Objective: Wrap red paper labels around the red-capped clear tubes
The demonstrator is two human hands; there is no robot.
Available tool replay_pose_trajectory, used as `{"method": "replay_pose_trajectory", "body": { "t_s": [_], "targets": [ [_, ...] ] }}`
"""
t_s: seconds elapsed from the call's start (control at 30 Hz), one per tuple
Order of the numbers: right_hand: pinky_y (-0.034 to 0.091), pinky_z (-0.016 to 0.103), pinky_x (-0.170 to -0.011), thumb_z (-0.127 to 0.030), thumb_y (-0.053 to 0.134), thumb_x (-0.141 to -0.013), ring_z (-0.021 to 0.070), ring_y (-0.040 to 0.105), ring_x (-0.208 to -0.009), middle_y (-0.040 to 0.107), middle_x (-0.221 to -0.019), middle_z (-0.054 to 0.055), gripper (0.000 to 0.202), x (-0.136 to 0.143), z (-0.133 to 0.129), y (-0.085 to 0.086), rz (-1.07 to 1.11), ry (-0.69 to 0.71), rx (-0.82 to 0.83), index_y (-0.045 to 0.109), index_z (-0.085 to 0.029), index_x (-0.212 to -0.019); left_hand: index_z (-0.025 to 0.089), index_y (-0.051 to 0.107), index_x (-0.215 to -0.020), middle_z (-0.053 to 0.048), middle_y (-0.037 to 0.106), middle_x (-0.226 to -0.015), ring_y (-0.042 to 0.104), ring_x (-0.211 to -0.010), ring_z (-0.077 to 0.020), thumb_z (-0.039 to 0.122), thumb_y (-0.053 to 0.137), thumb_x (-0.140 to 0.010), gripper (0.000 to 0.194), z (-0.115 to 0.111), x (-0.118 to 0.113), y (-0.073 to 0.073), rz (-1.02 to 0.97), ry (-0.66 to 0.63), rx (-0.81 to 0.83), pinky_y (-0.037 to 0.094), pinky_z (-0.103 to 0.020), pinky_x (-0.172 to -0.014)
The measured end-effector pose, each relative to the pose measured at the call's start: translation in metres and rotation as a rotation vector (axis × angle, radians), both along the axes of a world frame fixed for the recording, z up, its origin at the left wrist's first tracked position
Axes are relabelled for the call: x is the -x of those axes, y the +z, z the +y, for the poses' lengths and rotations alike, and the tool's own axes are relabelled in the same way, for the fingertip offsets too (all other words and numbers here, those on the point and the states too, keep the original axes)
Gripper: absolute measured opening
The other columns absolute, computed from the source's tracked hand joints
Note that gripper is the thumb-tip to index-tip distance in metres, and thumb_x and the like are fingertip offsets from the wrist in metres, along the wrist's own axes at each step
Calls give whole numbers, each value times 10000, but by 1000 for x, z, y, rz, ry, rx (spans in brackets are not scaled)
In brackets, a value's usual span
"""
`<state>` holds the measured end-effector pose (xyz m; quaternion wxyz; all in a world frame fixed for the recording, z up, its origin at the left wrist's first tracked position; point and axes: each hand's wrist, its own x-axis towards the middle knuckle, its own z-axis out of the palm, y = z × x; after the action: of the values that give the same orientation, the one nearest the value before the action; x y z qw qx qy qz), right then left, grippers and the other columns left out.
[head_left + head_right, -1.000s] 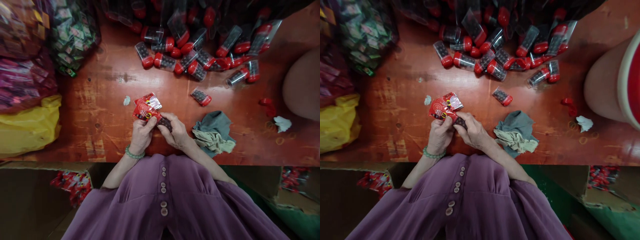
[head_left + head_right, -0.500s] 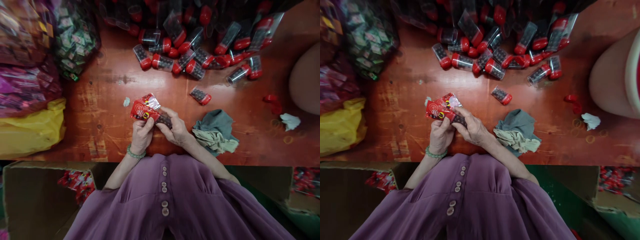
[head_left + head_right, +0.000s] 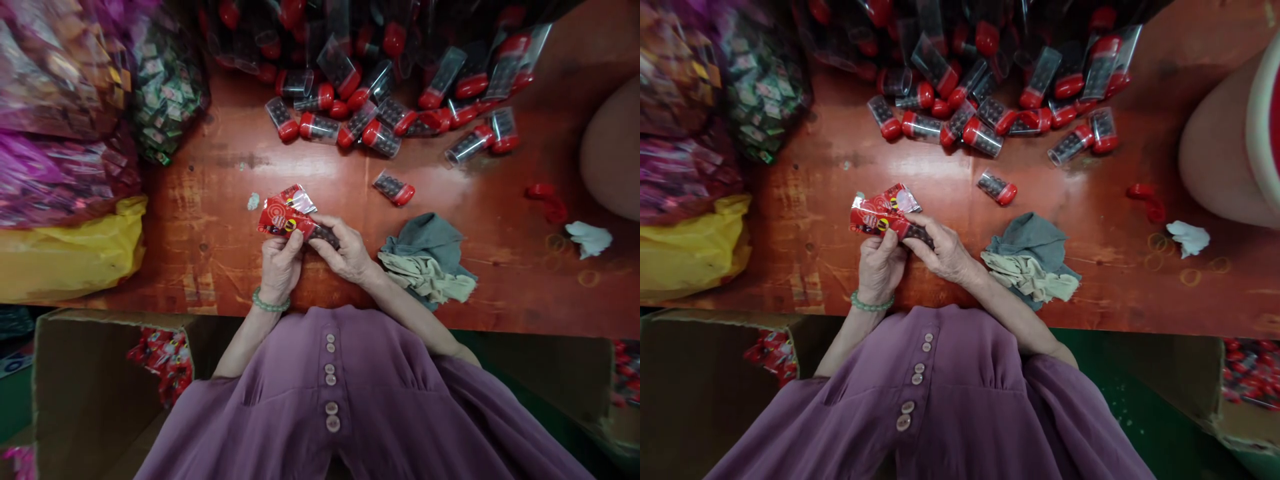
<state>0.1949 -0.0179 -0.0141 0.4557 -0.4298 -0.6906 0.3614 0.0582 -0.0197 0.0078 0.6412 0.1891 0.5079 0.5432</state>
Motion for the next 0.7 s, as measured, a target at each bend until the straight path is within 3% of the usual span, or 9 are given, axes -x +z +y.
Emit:
{"method": "replay_pose_trajectory", "body": {
  "t_s": [0.3,0.7],
  "targets": [
    [550,399,-1033,-395,532,-971,230,646,-1216,625,-1368,142,518,-7,-1,-5,-78,52,3,425,-184,-1431,184,752,-687,6,746,-734,656,-663,-104,404,954,-461,375,4,-4,1,16,-1,34,538,-255,-762],
    [573,374,-979,-365,501,-991,215,679,-1127,682,-1226,113,415,-3,-3,-7,-83,62,-36,471,-203,-1372,182,746,-668,26,729,-707,645,-642,-80,375,963,-468,353,5,-6,-3,-36,65,-18,527,-207,-705]
  ]
}}
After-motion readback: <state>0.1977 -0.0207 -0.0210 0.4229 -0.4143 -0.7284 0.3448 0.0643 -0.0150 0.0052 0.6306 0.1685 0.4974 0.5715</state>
